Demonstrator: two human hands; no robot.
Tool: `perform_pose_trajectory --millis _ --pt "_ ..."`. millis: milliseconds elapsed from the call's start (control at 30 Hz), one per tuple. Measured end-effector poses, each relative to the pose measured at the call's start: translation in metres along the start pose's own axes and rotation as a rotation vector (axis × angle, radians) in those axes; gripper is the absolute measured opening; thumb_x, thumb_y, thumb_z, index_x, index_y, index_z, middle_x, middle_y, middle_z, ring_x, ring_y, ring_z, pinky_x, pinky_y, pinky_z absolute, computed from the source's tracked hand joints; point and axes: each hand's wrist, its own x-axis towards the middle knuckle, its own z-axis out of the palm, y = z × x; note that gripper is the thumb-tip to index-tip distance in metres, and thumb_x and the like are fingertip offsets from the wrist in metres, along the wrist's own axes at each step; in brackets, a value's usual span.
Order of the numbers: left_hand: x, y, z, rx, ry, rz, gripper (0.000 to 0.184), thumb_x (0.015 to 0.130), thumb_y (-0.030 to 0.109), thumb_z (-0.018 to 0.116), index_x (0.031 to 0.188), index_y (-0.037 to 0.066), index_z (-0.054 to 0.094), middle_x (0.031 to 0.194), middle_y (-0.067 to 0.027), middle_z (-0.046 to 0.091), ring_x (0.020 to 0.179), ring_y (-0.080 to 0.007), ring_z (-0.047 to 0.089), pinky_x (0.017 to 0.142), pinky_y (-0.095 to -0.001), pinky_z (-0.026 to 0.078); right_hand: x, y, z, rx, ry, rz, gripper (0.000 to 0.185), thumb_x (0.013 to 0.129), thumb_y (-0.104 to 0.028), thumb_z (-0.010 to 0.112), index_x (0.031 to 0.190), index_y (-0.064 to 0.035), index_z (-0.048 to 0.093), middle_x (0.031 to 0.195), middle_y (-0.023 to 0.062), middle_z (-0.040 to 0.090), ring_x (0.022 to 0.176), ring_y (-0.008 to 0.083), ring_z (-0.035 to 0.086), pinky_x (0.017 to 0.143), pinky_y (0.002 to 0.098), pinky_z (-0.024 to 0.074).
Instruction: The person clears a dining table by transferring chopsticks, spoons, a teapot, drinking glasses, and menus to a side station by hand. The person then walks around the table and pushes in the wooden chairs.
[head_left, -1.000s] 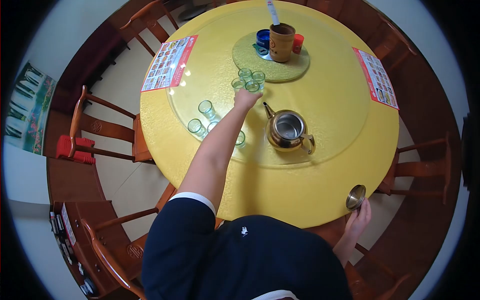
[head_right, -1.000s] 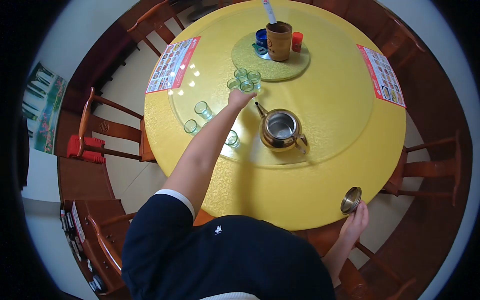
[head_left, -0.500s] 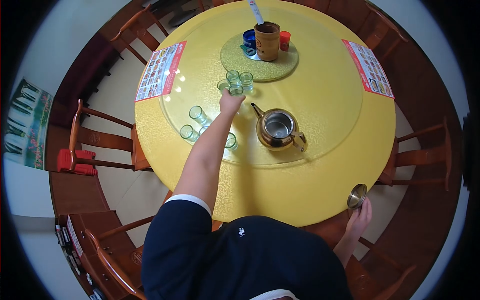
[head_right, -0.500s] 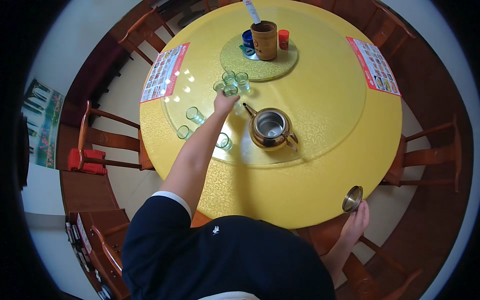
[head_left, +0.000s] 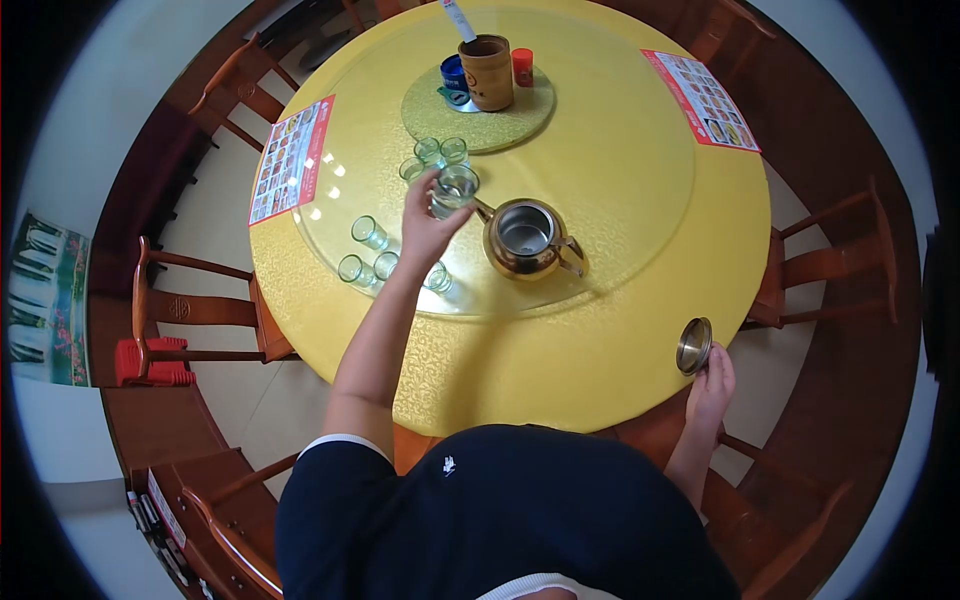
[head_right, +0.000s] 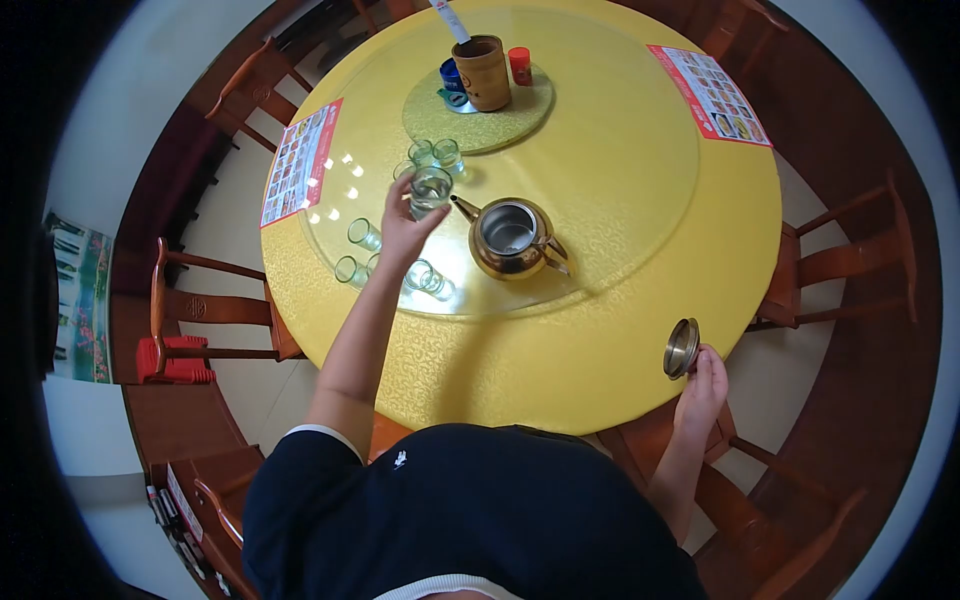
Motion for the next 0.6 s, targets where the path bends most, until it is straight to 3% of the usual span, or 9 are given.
perform_pose_trajectory --millis 67,167,400,600 --pt "-0.007 -0.008 0.007 0.127 -0.036 0.000 0.063 0.058 0.018 0.074 0.111 0.004 0.042 0.102 -0.0092 0.042 0.090 -0.0175 0.046 0.076 -0.0297 0.042 -0.001 0.002 -0.003 0.007 0.001 -0.006 0.019 0.085 -0.010 0.044 0.094 0.0053 0.050 0.081 0.0041 0.052 0.074 0.0092 0.045 0.069 0.0222 0.0359" --pt "-0.016 0.004 0.016 0.372 -0.115 0.126 0.058 0.057 0.017 0.072 0.107 0.006 0.046 0.097 -0.0109 0.042 0.089 -0.0232 0.046 0.079 -0.0309 0.040 -0.002 0.003 -0.010 0.002 0.003 -0.009 0.019 0.085 -0.011 0.044 0.094 0.0049 0.050 0.082 0.0043 0.052 0.075 0.0094 0.045 0.069 0.0224 0.0365" --pt "-0.024 0.012 0.025 0.472 -0.262 0.070 0.055 0.057 0.014 0.070 0.107 0.008 0.048 0.098 -0.0119 0.042 0.094 -0.0242 0.045 0.083 -0.0311 0.039 -0.006 0.005 -0.021 -0.009 0.010 -0.011 0.023 0.087 -0.015 0.041 0.097 0.0038 0.049 0.084 0.0043 0.052 0.077 0.0085 0.048 0.071 0.0210 0.0382" --pt "-0.021 0.014 0.026 0.592 -0.306 0.156 0.054 0.058 0.013 0.070 0.107 0.011 0.049 0.098 -0.0133 0.042 0.093 -0.0273 0.045 0.080 -0.0331 0.040 -0.007 0.005 -0.021 0.013 0.001 -0.014 0.022 0.087 -0.014 0.042 0.098 0.0038 0.049 0.084 0.0039 0.052 0.077 0.0083 0.047 0.070 0.0207 0.0379"
